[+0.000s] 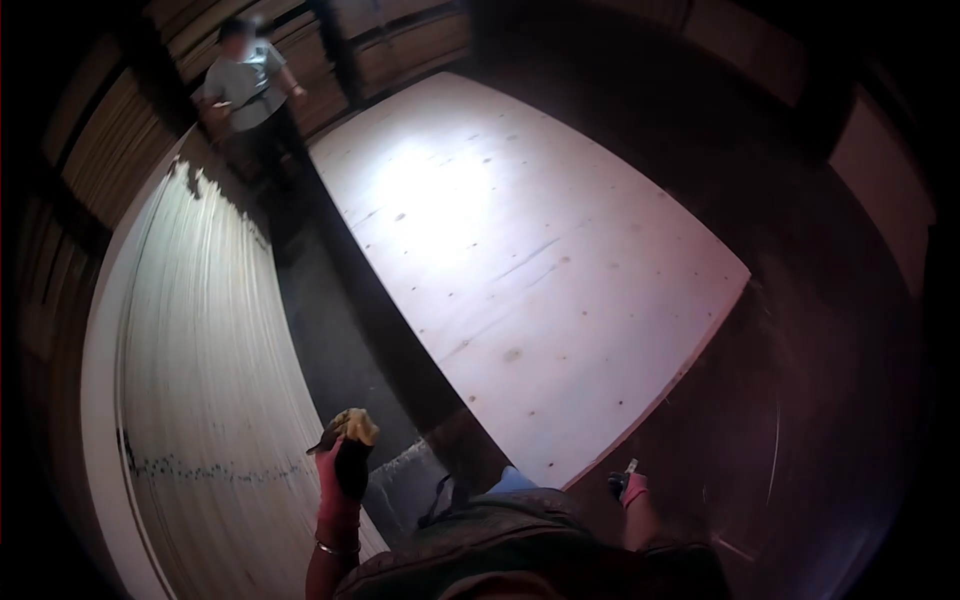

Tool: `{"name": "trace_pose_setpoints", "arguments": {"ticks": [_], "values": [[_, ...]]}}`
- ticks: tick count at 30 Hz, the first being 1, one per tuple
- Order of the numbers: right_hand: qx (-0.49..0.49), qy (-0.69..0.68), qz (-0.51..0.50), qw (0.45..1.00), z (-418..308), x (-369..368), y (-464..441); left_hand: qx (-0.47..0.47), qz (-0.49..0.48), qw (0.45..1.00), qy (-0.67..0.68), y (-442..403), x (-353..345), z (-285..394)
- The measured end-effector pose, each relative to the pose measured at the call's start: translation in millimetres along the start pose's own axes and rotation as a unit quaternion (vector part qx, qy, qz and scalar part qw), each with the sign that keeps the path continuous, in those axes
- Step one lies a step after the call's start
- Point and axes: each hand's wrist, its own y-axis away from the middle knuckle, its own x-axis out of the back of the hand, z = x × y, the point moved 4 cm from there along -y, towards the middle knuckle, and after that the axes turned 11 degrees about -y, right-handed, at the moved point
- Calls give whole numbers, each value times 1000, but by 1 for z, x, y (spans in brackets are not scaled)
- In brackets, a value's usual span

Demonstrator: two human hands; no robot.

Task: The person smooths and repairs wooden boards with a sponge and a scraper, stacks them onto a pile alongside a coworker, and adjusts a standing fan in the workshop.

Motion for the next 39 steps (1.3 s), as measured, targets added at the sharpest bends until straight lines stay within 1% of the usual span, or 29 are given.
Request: {"name": "trace_pose_setpoints", "arguments": {"ticks": [3,4,6,7,8,9,10,12,13,14,15,16,17,18,19,20,21,22,25,28,29,30,31,32,33,34,36,38,39], "values": [[-17,14,5,1000,-10,-10,13,106,1,985,136,1,-3,-4],[-21,22,21,999,-8,-8,3,101,18,984,144,5,2,-15],[-49,26,-39,998,-6,-9,-17,-23,15,997,-66,7,7,-21],[-88,11,-87,992,-7,-12,-13,5,34,998,-59,12,6,-16],[-91,24,-79,992,-14,-12,-14,17,44,997,-57,17,11,-14],[-82,63,-93,990,-22,-31,0,-50,43,973,-219,23,15,-6],[-75,99,-108,986,-25,-48,11,-115,36,918,-377,31,17,-2],[-122,22,-185,975,-23,-61,-15,-74,36,922,-379,45,40,-21],[-128,24,-180,975,-15,-72,-9,-54,62,936,-342,51,52,-24],[-78,95,-131,984,-13,-84,-7,-35,90,948,-302,59,64,-28],[-26,166,-81,982,-10,-100,5,70,171,983,3,67,81,-57],[-25,171,-79,982,1,-118,19,74,174,982,5,71,93,-57],[-42,206,-80,974,17,-134,37,10,143,972,-189,74,103,-47],[-60,240,-81,966,26,-138,45,-54,105,919,-376,80,105,-38],[-85,251,-113,958,40,-134,37,-42,90,918,-383,85,112,-40],[-83,255,-112,957,48,-134,38,-40,93,919,-380,91,121,-52],[-106,268,-128,949,61,-131,40,24,124,974,-188,98,132,-71],[-129,277,-142,941,75,-127,45,86,147,985,12,105,144,-87],[-175,316,-162,918,109,-98,20,97,152,976,122,122,166,-100],[-173,365,-157,901,139,-75,31,73,165,983,34,131,191,-82],[-158,392,-141,895,150,-64,37,128,170,972,96,134,202,-90],[-144,417,-123,889,159,-55,47,130,162,973,95,135,210,-96],[-197,303,-125,924,166,-50,59,80,151,985,3,132,217,-99],[-198,296,-123,926,171,-55,83,27,137,986,-90,128,216,-101],[-110,349,-92,926,177,-67,111,28,130,987,-90,120,217,-105],[-22,398,-60,915,179,-77,123,83,95,990,-58,108,214,-113],[-38,343,-57,937,186,-68,108,140,4,990,26,75,199,-131],[-57,289,-53,954,187,-66,91,203,-27,975,82,37,173,-134],[6,334,-30,942,184,-71,83,233,11,970,73,21,165,-154]]}}
